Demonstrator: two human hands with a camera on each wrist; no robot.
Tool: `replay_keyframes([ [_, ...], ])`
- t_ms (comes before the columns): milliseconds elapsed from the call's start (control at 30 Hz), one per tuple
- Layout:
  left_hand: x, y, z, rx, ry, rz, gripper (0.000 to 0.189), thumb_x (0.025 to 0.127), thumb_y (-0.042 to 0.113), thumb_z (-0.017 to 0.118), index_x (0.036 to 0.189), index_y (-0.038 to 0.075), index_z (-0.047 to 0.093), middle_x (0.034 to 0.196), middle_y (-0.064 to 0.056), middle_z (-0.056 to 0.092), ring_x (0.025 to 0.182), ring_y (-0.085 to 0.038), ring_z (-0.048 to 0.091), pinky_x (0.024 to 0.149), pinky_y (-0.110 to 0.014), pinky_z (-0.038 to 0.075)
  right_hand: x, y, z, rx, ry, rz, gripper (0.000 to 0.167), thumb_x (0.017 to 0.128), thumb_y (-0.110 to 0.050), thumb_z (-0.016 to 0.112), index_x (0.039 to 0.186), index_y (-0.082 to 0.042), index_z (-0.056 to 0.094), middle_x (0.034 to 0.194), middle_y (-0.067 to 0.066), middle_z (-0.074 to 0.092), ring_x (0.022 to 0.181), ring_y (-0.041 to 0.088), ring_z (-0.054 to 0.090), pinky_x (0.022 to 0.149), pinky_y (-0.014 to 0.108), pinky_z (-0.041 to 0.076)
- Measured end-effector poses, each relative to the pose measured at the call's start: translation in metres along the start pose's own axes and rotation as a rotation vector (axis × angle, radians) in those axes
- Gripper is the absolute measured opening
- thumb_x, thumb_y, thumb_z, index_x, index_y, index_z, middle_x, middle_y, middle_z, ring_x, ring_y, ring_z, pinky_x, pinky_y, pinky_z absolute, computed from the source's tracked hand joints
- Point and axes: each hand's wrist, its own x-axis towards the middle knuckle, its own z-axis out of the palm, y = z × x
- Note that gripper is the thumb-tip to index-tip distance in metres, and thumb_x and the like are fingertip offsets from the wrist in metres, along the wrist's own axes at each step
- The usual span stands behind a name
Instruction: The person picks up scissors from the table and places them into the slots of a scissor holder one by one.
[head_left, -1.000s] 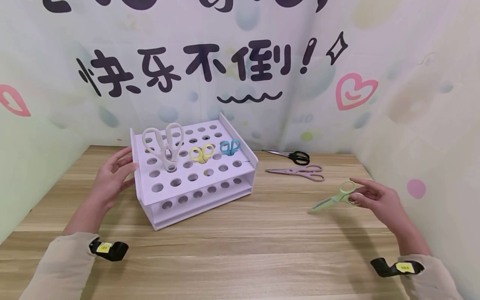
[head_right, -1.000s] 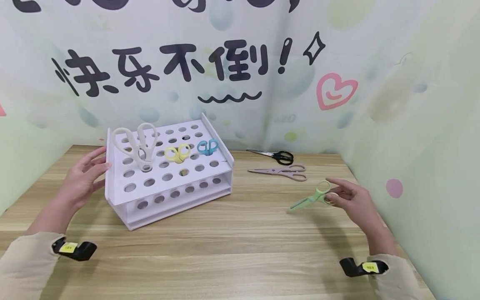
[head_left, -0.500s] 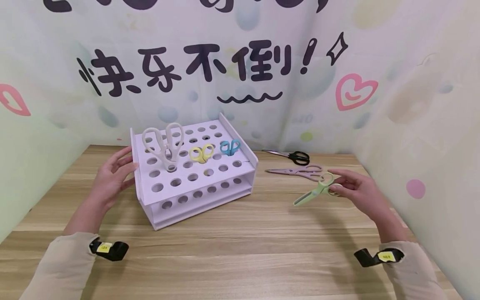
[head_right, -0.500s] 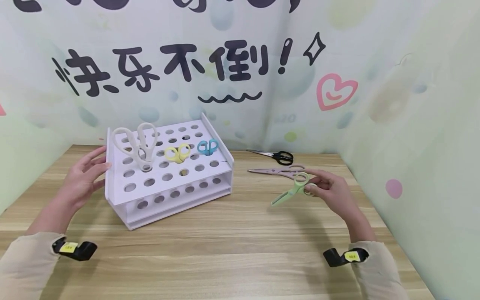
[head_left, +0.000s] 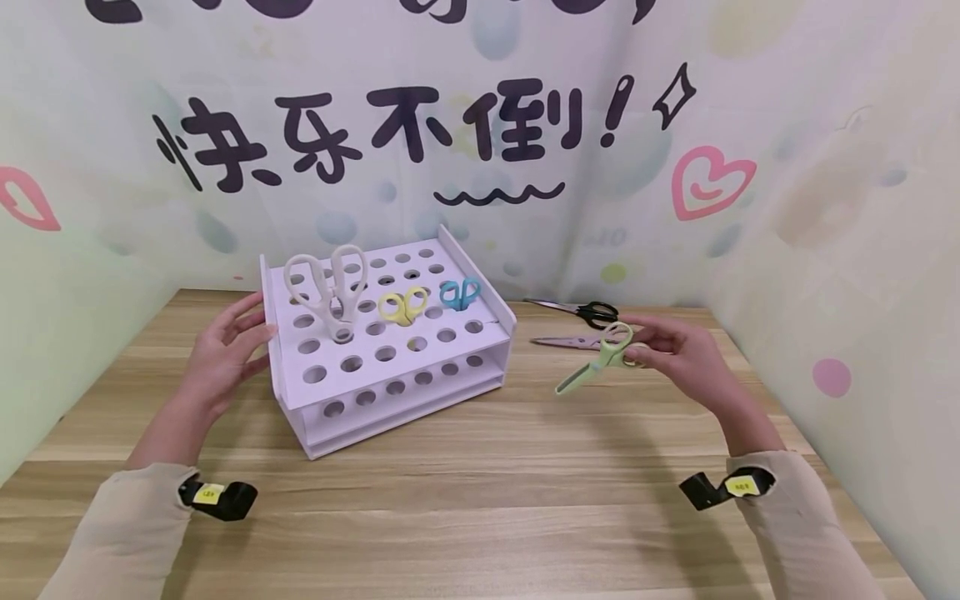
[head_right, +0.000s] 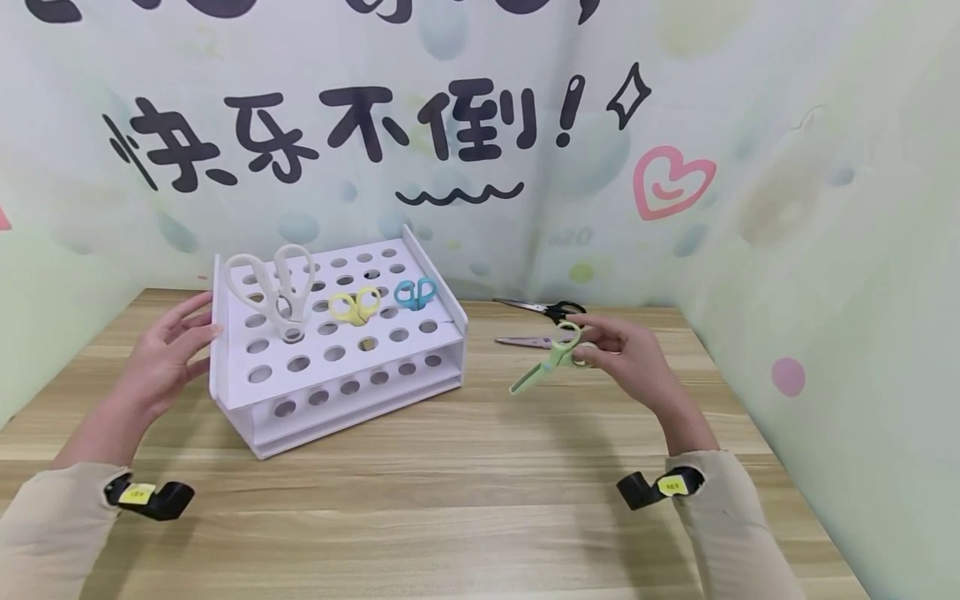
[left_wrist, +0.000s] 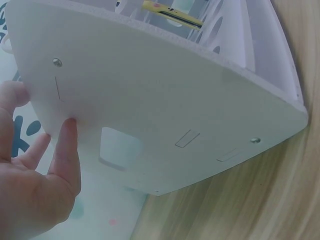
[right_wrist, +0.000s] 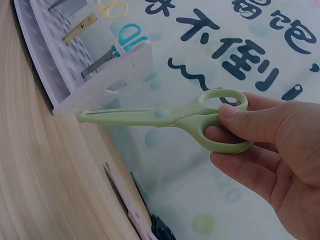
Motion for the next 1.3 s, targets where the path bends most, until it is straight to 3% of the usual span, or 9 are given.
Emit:
replay_keyframes([
  [400, -0.002, 0.000, -0.001, 0.001, 0.003, 0.000, 0.057, 0.089, 0.008, 0.059, 0.140, 0.015, 0.036, 0.113, 0.002, 0.044, 0.089, -0.004, 0.056, 0.068, -0.018, 0.051, 0.035, -0.025, 0.012, 0.034, -0.033, -0.085, 0.041, 0.080, 0.002, 0.067, 0.120, 0.001, 0.058, 0.087, 0.016, 0.065, 0.075, 0.013, 0.066, 0.057, 0.021, 0.051],
  [533, -0.002, 0.001, -0.001, 0.011, 0.008, -0.001, 0.057, 0.089, 0.009, 0.059, 0.141, 0.015, 0.035, 0.113, 0.002, 0.044, 0.090, -0.004, 0.055, 0.068, -0.018, 0.051, 0.047, -0.035, 0.017, 0.033, -0.043, -0.098, 0.042, 0.080, 0.001, 0.067, 0.121, -0.001, 0.058, 0.087, 0.016, 0.066, 0.075, 0.018, 0.066, 0.059, 0.022, 0.052],
  [933, -0.001, 0.002, 0.002, 0.004, 0.007, -0.008, 0.058, 0.089, 0.008, 0.059, 0.141, 0.014, 0.034, 0.113, 0.003, 0.044, 0.089, -0.003, 0.056, 0.068, -0.018, 0.051, 0.077, -0.054, 0.026, 0.045, -0.026, -0.167, 0.041, 0.079, 0.004, 0.067, 0.120, 0.002, 0.058, 0.085, 0.016, 0.065, 0.073, 0.015, 0.066, 0.065, 0.020, 0.052],
  [1300, -0.001, 0.002, 0.001, -0.007, 0.001, -0.009, 0.058, 0.089, 0.008, 0.060, 0.141, 0.014, 0.035, 0.114, 0.003, 0.045, 0.089, -0.002, 0.057, 0.068, -0.018, 0.051, 0.103, -0.057, 0.039, 0.065, 0.014, -0.115, 0.043, 0.080, 0.000, 0.068, 0.122, -0.001, 0.058, 0.088, 0.015, 0.065, 0.076, 0.011, 0.065, 0.068, 0.023, 0.053],
])
